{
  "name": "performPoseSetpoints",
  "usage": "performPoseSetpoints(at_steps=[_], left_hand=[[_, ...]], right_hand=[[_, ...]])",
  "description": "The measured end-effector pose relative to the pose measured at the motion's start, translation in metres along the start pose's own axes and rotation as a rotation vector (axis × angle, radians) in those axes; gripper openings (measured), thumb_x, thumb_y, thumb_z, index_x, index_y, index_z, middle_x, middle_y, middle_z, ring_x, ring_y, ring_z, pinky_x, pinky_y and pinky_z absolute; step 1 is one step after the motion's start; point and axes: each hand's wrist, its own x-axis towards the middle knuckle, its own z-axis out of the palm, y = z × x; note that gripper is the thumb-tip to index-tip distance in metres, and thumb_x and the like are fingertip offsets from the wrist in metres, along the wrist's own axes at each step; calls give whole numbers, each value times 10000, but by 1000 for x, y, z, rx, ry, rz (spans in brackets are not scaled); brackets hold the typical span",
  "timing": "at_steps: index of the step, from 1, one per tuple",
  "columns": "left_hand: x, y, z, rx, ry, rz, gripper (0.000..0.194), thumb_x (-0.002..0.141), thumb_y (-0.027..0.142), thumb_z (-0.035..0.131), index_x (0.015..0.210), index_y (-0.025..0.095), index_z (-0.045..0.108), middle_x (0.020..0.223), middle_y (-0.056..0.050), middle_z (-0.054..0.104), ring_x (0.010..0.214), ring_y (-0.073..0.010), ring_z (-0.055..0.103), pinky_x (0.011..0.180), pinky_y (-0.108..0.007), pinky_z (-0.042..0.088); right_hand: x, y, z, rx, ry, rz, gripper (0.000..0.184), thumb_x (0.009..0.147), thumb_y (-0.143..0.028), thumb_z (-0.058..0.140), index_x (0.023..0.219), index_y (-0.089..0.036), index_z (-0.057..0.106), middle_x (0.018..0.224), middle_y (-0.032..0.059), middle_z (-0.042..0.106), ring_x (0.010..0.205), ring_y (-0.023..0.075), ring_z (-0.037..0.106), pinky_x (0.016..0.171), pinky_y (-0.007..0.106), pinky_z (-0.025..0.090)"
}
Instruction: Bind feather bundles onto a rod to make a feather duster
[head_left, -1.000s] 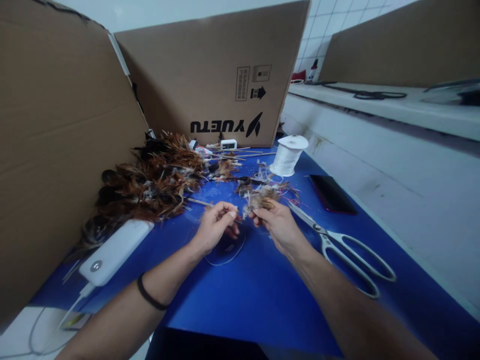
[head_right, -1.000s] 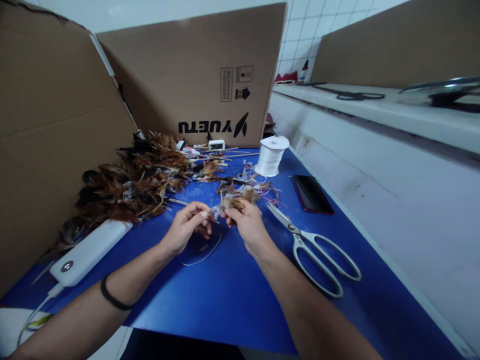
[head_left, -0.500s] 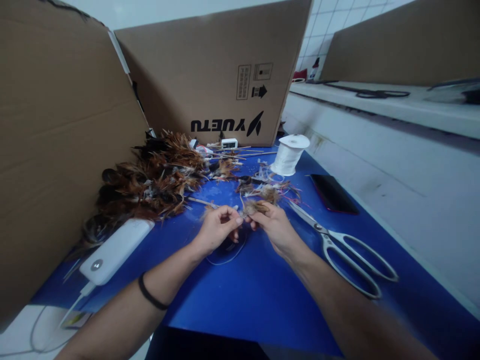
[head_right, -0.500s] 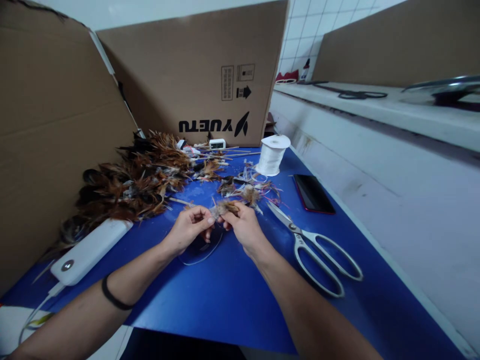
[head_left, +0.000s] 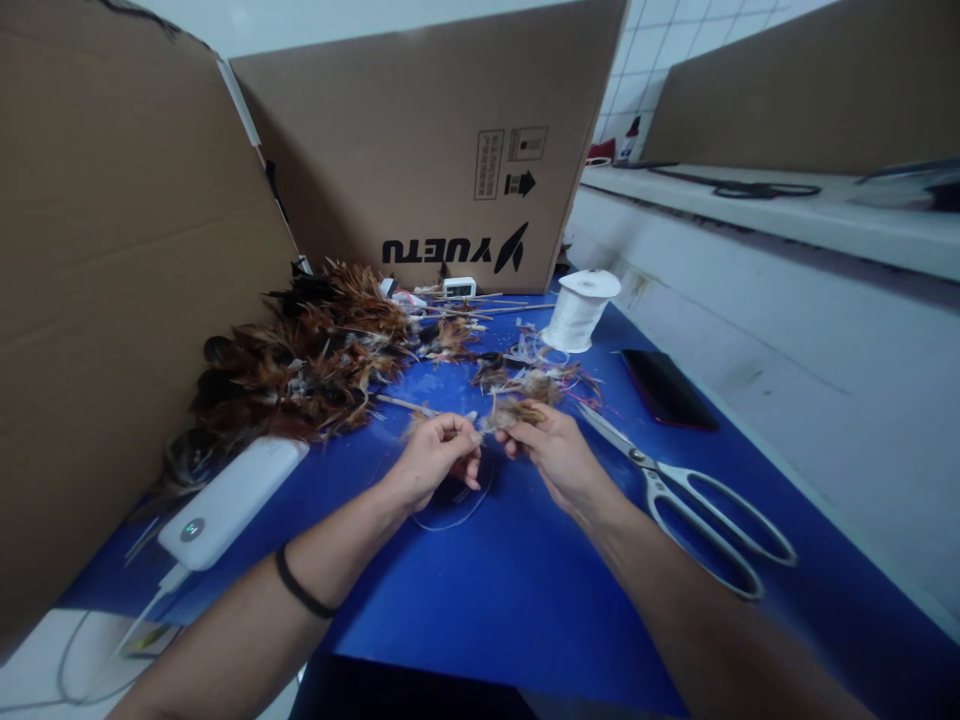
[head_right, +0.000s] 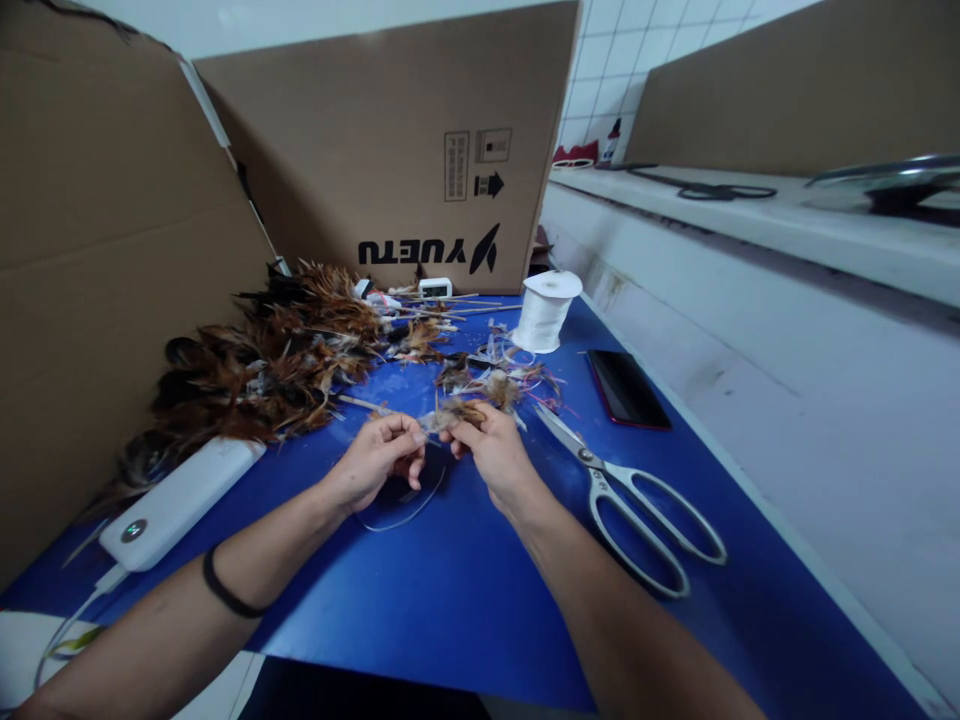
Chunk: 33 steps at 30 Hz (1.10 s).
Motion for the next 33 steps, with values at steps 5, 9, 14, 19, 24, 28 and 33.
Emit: performPoseSetpoints(at_steps=[5, 9, 14, 19, 24, 28, 33], left_hand=[[0, 2, -1, -20, 11, -11, 212, 710, 289, 634, 705, 137, 487, 568, 26, 529, 439, -69, 491, 434, -237, 495], [0, 1, 0, -71, 30, -20, 214, 705, 292, 648, 720, 126, 514, 665, -10, 585, 489, -70, 524, 455, -219, 494], [1, 2, 0, -95, 96, -29, 205, 667, 219, 684, 685, 117, 507, 624, -13, 603, 474, -56, 534, 475, -181, 470], [1, -1, 0, -54, 84, -18, 230, 645, 226, 705, 687, 126, 502, 510, 15, 574, 428, -67, 525, 466, -195, 473], [0, -6, 0, -24, 45, -22, 292, 636, 253, 721, 805, 128, 518, 588, -1, 616, 429, -76, 537, 434, -203, 470], [1, -7, 0, 15, 24, -57, 308, 641, 275, 718, 832, 97, 555, 639, -29, 625, 433, -68, 535, 426, -199, 466], [0, -3, 1, 33, 23, -47, 318, 645, 270, 712, 865, 95, 564, 620, -16, 613, 422, -71, 527, 421, -207, 459]], right_hand=[[3, -4, -4, 42, 41, -33, 199, 630, -284, 672, 686, -153, 534, 565, -27, 548, 481, 84, 463, 484, 242, 360], [3, -7, -6, 116, 40, 7, 165, 641, -265, 647, 702, -154, 542, 598, -17, 550, 536, 107, 506, 492, 246, 383], [0, -6, -4, 67, 7, 76, 207, 578, -164, 657, 743, -162, 532, 620, -13, 580, 543, 116, 528, 482, 244, 391], [-5, -2, 0, -14, -157, 109, 394, 573, -196, 725, 937, -186, 574, 639, -34, 592, 517, 88, 498, 496, 240, 388], [-5, 2, 1, -16, -150, 55, 219, 644, -326, 708, 748, -152, 626, 536, -31, 549, 468, 72, 447, 472, 235, 343], [-1, 2, -2, -32, -71, 43, 242, 616, -348, 723, 706, -149, 620, 511, -35, 530, 452, 79, 443, 453, 236, 336], [1, 1, -5, -64, 10, 17, 264, 603, -369, 723, 701, -143, 628, 503, -48, 484, 450, 77, 425, 440, 232, 332]])
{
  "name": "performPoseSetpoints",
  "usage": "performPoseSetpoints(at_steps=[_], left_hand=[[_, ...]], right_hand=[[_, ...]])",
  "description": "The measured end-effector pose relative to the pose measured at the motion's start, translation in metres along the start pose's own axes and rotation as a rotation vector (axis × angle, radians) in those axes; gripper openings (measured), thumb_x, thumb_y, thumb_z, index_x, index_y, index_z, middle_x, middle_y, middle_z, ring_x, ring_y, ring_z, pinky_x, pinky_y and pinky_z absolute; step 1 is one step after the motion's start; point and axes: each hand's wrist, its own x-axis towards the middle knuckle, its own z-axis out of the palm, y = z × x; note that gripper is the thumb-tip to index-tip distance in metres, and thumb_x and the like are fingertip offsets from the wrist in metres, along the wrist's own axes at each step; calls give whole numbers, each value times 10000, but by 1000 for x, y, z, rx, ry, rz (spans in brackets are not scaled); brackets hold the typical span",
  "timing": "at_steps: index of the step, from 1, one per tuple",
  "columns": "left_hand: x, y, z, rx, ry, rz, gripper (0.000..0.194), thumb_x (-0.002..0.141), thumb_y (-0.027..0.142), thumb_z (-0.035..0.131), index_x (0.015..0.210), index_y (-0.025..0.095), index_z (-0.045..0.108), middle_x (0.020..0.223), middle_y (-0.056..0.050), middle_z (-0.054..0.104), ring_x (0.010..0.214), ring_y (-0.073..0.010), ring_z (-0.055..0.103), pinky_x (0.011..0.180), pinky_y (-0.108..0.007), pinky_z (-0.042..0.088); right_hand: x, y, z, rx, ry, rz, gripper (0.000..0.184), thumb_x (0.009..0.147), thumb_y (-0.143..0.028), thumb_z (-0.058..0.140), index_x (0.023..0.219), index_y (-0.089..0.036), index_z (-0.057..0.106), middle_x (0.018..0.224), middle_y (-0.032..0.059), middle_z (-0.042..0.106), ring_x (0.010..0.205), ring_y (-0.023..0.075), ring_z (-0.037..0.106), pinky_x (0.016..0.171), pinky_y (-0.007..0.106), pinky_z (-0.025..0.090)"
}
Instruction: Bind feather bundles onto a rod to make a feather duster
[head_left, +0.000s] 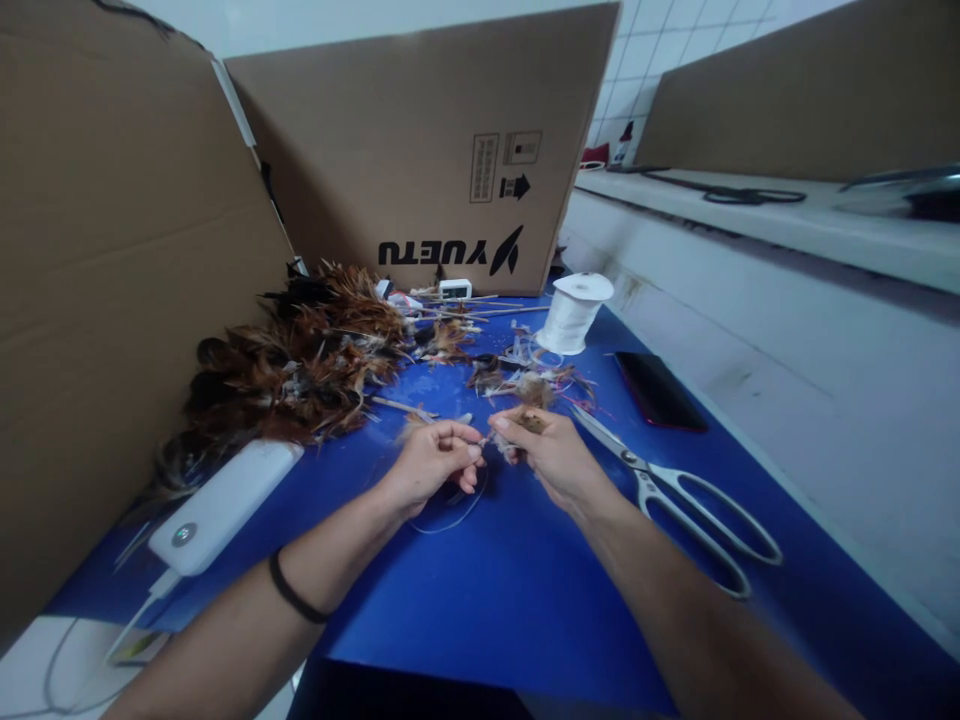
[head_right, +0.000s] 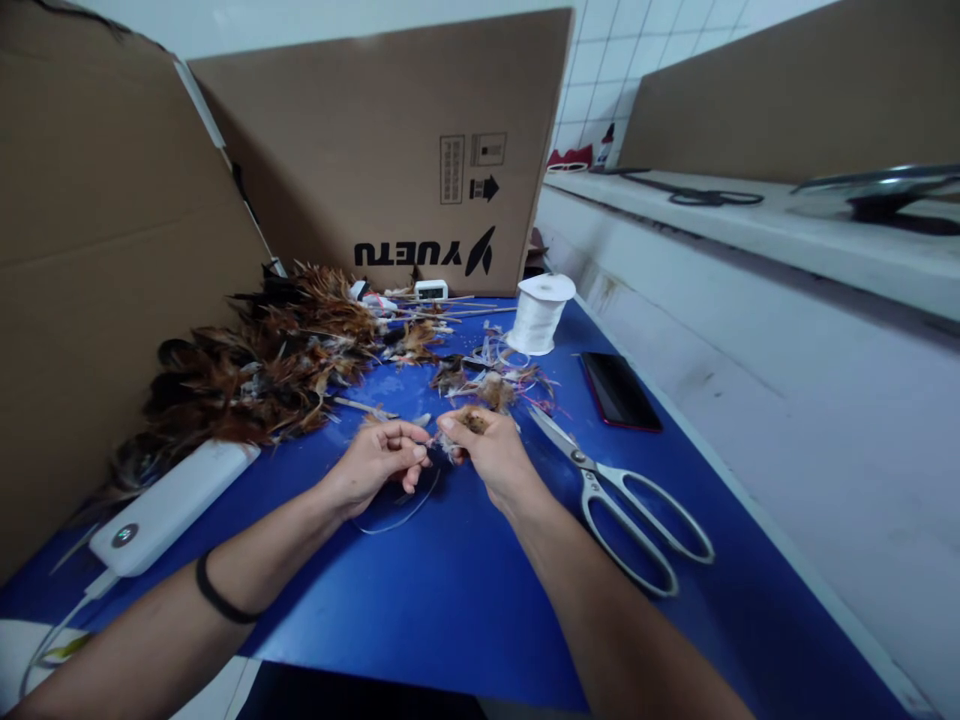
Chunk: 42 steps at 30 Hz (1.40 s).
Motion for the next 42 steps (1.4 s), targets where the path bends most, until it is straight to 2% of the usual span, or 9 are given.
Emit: performPoseSetpoints(at_steps=[8, 12, 19, 26, 32, 42], left_hand=[[-3, 6, 0, 30, 48, 119, 303, 661, 261, 693, 886, 97, 574, 529, 20, 569, 414, -86, 526, 429, -220, 454], [-1, 4, -2, 35, 61, 156, 301, 677, 268, 679, 897, 94, 572, 598, -6, 592, 420, -77, 510, 407, -217, 452], [-1, 2, 1, 127, 55, -16, 314, 709, 398, 627, 851, 128, 552, 684, -10, 568, 447, -84, 533, 359, -201, 453], [1, -4, 1, 181, 53, -25, 224, 688, 338, 620, 698, 135, 526, 536, 22, 540, 371, -59, 474, 326, -160, 409], [1, -5, 2, 177, 65, -105, 98, 641, 202, 571, 674, 143, 501, 507, 24, 554, 339, -50, 450, 304, -139, 368], [-1, -3, 2, 112, 67, -176, 132, 645, 233, 601, 693, 138, 523, 514, 26, 545, 334, -38, 426, 297, -126, 328]], right_hand=[[0, -1, 0, -55, 80, -15, 266, 598, -375, 725, 682, -142, 628, 517, -38, 501, 455, 81, 435, 447, 236, 344], [1, -1, -1, -68, 91, -25, 267, 603, -374, 719, 680, -137, 624, 520, -34, 505, 453, 80, 440, 447, 235, 355], [-3, 0, 5, -112, 49, -27, 298, 597, -404, 714, 689, -134, 627, 514, -24, 514, 443, 87, 444, 433, 235, 367], [-6, 5, 11, -161, -19, -25, 257, 628, -390, 679, 660, -146, 610, 499, -29, 512, 432, 84, 429, 426, 228, 355], [-3, 12, 8, -208, 12, -45, 212, 662, -361, 651, 674, -153, 613, 522, -26, 521, 445, 96, 448, 434, 236, 369], [2, 11, 1, -124, 126, -30, 253, 636, -381, 686, 719, -147, 633, 543, -18, 540, 435, 96, 454, 418, 235, 372]])
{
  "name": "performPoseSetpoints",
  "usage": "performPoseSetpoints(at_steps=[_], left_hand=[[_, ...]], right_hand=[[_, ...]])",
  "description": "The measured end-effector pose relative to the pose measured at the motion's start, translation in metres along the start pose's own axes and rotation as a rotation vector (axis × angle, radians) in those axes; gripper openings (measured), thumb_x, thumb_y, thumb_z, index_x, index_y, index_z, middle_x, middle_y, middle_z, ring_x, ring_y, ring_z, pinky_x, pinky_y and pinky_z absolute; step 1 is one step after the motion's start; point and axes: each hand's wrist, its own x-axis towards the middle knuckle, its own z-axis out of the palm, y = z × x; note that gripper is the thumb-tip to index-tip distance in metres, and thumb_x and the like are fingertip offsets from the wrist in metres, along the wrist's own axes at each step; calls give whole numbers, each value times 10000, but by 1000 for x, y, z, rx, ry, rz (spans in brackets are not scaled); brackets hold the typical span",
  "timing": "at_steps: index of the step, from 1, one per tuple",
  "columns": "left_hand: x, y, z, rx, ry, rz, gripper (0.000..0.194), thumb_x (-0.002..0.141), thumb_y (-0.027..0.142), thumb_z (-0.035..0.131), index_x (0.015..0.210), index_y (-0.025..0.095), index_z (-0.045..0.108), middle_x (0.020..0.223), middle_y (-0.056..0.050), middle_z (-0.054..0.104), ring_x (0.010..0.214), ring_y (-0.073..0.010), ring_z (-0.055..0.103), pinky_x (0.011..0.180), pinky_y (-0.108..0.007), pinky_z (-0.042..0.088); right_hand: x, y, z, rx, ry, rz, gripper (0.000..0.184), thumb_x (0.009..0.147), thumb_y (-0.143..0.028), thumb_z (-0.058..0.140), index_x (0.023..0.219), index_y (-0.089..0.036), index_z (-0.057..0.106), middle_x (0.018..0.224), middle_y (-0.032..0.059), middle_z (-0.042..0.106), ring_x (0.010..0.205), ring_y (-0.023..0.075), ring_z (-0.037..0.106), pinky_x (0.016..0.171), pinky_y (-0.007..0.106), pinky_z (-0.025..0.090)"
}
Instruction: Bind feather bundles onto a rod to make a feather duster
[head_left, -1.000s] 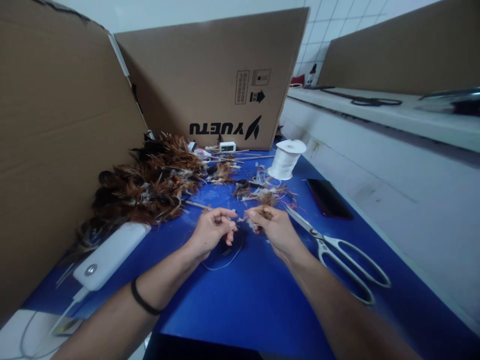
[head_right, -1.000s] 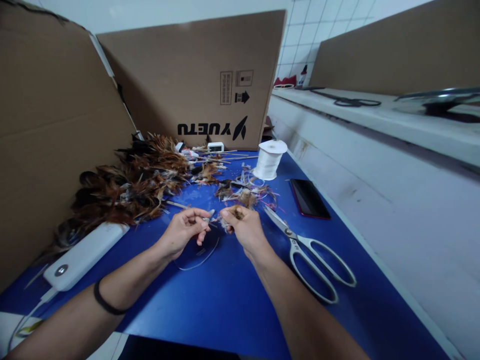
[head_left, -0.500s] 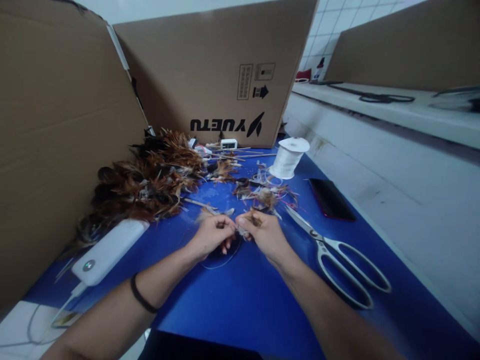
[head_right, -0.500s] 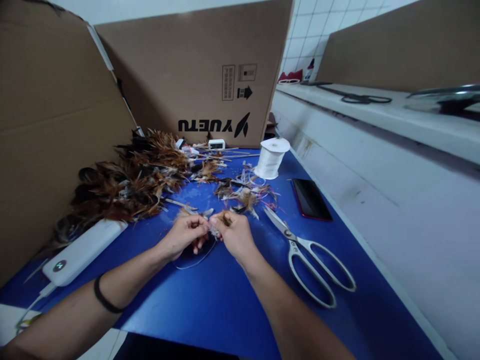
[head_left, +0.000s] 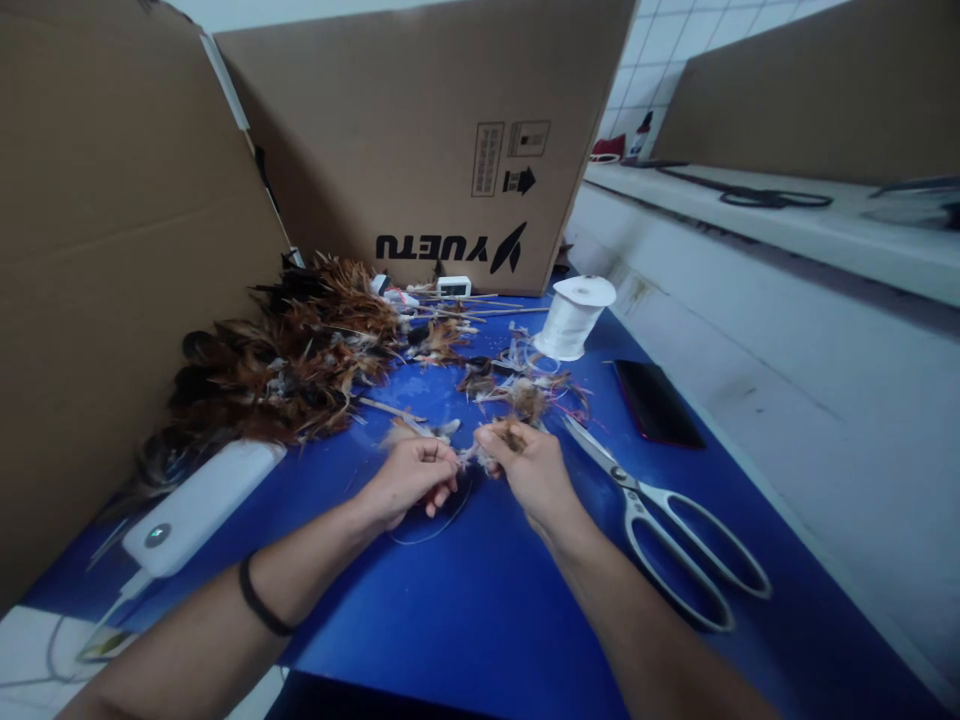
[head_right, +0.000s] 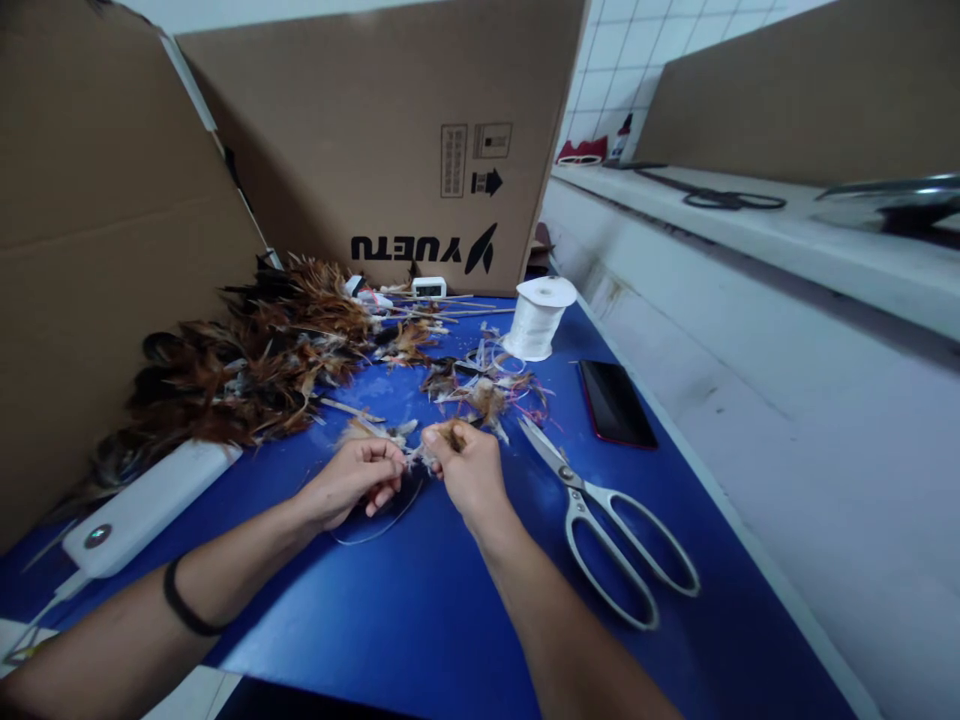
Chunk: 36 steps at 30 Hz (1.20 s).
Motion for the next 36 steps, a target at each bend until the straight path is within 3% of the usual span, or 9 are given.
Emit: performPoseSetpoints(at_steps=[5, 11, 14, 17, 20, 24, 26, 29, 36], left_hand=[[0, 0, -1, -39, -13, 10, 170, 667, 255, 634, 731, 123, 549, 563, 13, 562, 369, -42, 448, 310, -135, 346], [2, -2, -3, -103, -37, 41, 243, 678, 258, 671, 826, 98, 564, 698, -42, 623, 463, -62, 537, 400, -166, 436], [2, -1, -3, -105, -25, 68, 244, 685, 227, 666, 861, 93, 563, 749, -66, 642, 488, -72, 561, 437, -185, 466], [2, -1, -3, -118, -8, 77, 259, 687, 223, 667, 884, 99, 551, 739, -61, 643, 487, -79, 565, 442, -199, 476], [2, -1, -3, -125, -1, 87, 314, 680, 245, 679, 923, 112, 532, 716, -45, 639, 484, -86, 567, 437, -204, 479], [1, -1, -3, -112, 1, 114, 362, 676, 278, 690, 948, 125, 506, 630, 0, 611, 462, -91, 562, 435, -208, 481], [1, -1, -3, -107, -5, 120, 365, 680, 282, 689, 947, 126, 497, 628, 5, 606, 464, -93, 564, 438, -214, 487], [1, -1, -3, -103, -14, 129, 354, 695, 279, 676, 953, 125, 488, 683, -13, 620, 477, -92, 568, 436, -215, 490], [4, -5, -4, -88, -12, 149, 334, 701, 275, 668, 942, 124, 491, 677, -20, 626, 459, -96, 565, 433, -232, 498]], right_hand=[[8, -5, -11, 16, 110, -18, 262, 639, -384, 688, 726, -144, 630, 577, -6, 547, 447, 94, 467, 422, 234, 383], [23, 3, -32, -182, 195, -110, 230, 719, -379, 607, 809, -168, 628, 608, 11, 575, 484, 138, 511, 482, 287, 419], [22, 2, -38, -531, 189, -268, 218, 721, -259, 584, 911, -168, 641, 828, 85, 632, 754, 231, 584, 715, 400, 453], [14, -6, -34, -887, 252, -510, 387, 683, -133, 565, 1065, -175, 613, 1142, 137, 548, 1085, 316, 453, 910, 485, 341], [2, -12, -21, -927, 138, -635, 313, 772, -170, 510, 1066, -196, 614, 1138, 116, 559, 1092, 283, 444, 922, 453, 335], [-8, -12, -6, -807, -216, -476, 173, 828, -289, 505, 870, -213, 654, 832, 49, 644, 827, 200, 555, 762, 335, 409], [-9, -11, -4, -750, -299, -395, 211, 847, -276, 472, 749, -205, 644, 725, 19, 632, 709, 156, 557, 681, 277, 400], [-8, -12, -5, -734, -232, -376, 284, 858, -264, 442, 633, -184, 596, 640, 3, 596, 636, 129, 532, 618, 241, 369], [2, -15, -17, -585, -17, -264, 282, 818, -379, 488, 677, -173, 619, 598, -6, 588, 582, 129, 527, 588, 239, 380]])
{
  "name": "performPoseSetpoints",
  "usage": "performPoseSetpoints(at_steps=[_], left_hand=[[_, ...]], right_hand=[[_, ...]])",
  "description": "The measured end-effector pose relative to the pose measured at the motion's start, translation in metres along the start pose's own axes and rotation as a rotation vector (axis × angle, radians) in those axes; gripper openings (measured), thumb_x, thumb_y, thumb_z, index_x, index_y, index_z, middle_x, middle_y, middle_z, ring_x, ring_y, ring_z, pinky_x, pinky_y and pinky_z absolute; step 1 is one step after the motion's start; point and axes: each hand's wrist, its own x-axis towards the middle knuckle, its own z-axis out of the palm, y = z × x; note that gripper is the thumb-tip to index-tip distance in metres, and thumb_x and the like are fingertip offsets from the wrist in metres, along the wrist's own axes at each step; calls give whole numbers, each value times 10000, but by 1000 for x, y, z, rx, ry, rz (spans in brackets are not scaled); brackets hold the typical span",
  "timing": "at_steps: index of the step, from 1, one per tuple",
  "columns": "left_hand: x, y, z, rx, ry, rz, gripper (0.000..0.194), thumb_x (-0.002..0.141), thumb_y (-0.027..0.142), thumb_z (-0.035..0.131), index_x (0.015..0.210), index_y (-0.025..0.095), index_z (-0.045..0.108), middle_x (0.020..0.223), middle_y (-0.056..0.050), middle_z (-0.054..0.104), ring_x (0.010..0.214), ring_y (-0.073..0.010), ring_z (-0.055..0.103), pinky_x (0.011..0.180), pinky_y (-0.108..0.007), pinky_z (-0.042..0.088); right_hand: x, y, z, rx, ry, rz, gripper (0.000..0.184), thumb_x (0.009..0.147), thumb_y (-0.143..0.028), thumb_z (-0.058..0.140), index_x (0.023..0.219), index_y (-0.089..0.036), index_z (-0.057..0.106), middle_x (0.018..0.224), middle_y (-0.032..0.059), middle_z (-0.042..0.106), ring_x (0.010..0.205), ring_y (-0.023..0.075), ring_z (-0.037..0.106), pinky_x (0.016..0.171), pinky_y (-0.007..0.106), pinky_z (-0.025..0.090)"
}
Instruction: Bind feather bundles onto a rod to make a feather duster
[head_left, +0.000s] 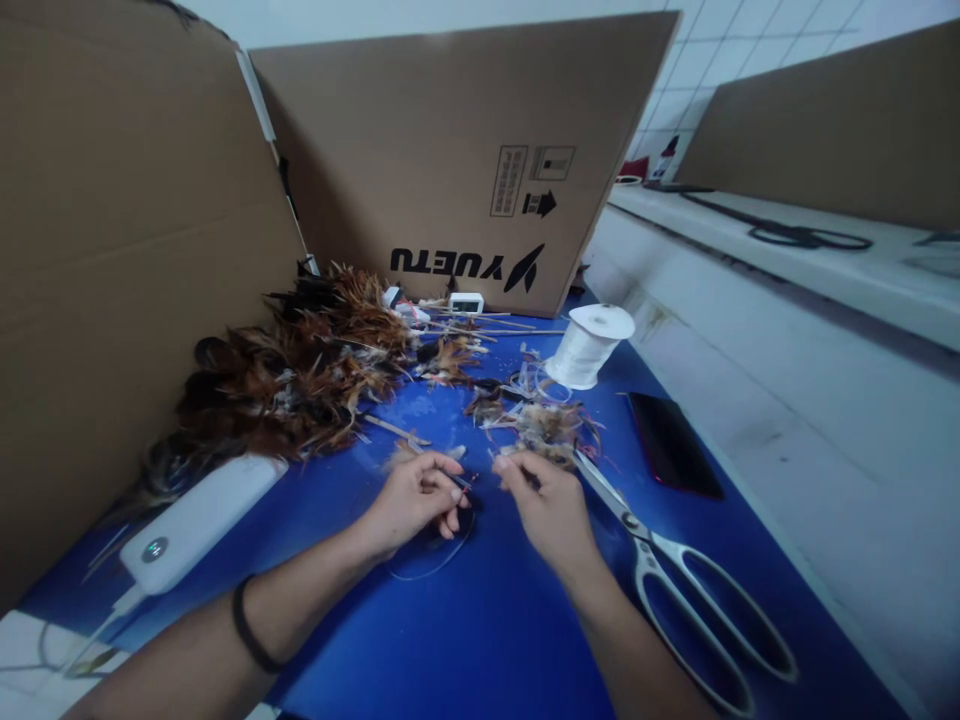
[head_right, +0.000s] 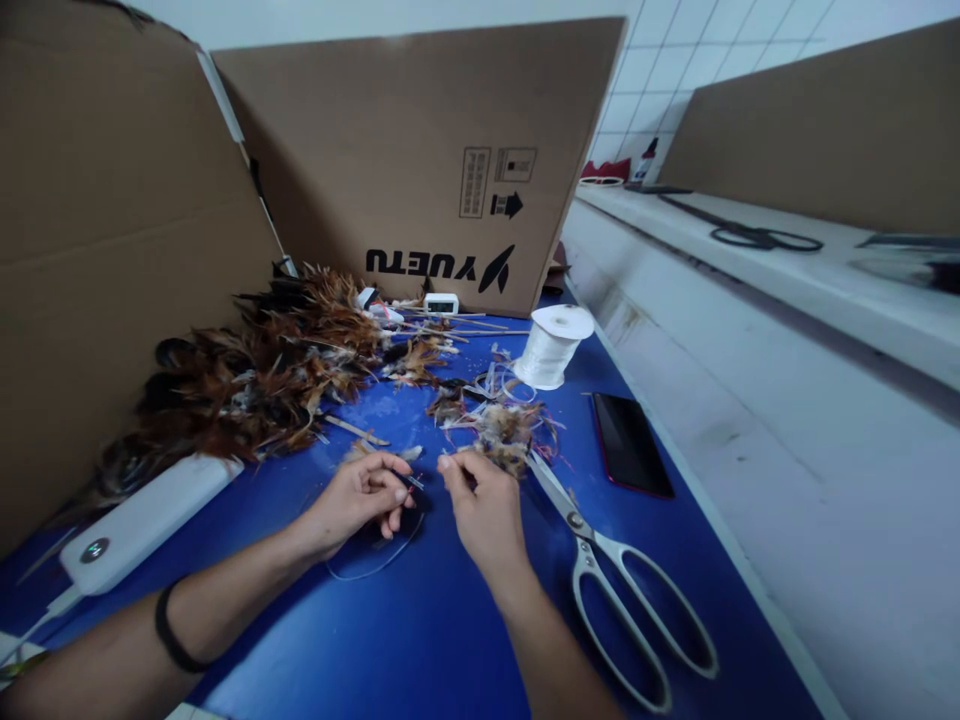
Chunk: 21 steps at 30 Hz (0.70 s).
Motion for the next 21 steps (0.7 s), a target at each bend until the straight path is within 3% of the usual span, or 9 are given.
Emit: performPoseSetpoints(at_steps=[6, 8, 10, 13, 16, 21], left_hand=[[2, -5, -1, 31, 14, 48, 356, 674, 283, 689, 934, 125, 505, 681, -20, 629, 451, -105, 569, 413, -242, 497], [2, -3, 0, 50, 35, 74, 365, 667, 283, 695, 938, 131, 504, 656, -4, 619, 446, -106, 569, 413, -239, 495], [2, -2, 0, 68, 47, 99, 372, 671, 285, 693, 953, 139, 500, 622, 16, 603, 444, -109, 570, 418, -237, 493], [1, 0, 0, 93, 33, 120, 368, 683, 297, 682, 963, 150, 493, 597, 35, 581, 449, -112, 573, 429, -240, 496], [-1, 0, 0, 126, 19, 128, 356, 686, 298, 677, 957, 154, 497, 587, 45, 565, 450, -113, 573, 433, -239, 496], [-1, 0, 0, 167, 21, 157, 314, 691, 289, 666, 930, 145, 523, 587, 38, 564, 456, -106, 567, 437, -231, 495]], right_hand=[[9, 8, -9, 177, 149, 120, 282, 760, -416, 546, 706, -159, 647, 597, 5, 598, 600, 146, 546, 591, 259, 421], [8, 7, -6, 230, 58, 110, 244, 719, -394, 593, 742, -157, 647, 645, 16, 624, 615, 149, 560, 600, 266, 438], [3, 4, 1, 280, -120, 79, 248, 689, -368, 626, 825, -162, 648, 718, 28, 652, 644, 151, 578, 614, 267, 452], [-5, 1, 13, 248, -287, -28, 221, 746, -359, 575, 836, -179, 666, 745, 27, 651, 658, 141, 574, 610, 254, 440], [-9, 1, 19, 134, -230, -117, 258, 803, -355, 503, 703, -177, 661, 671, 10, 611, 618, 126, 531, 575, 235, 392], [-4, 6, 16, 79, -122, -27, 311, 797, -418, 492, 626, -172, 572, 525, -32, 494, 508, 106, 444, 497, 224, 320]])
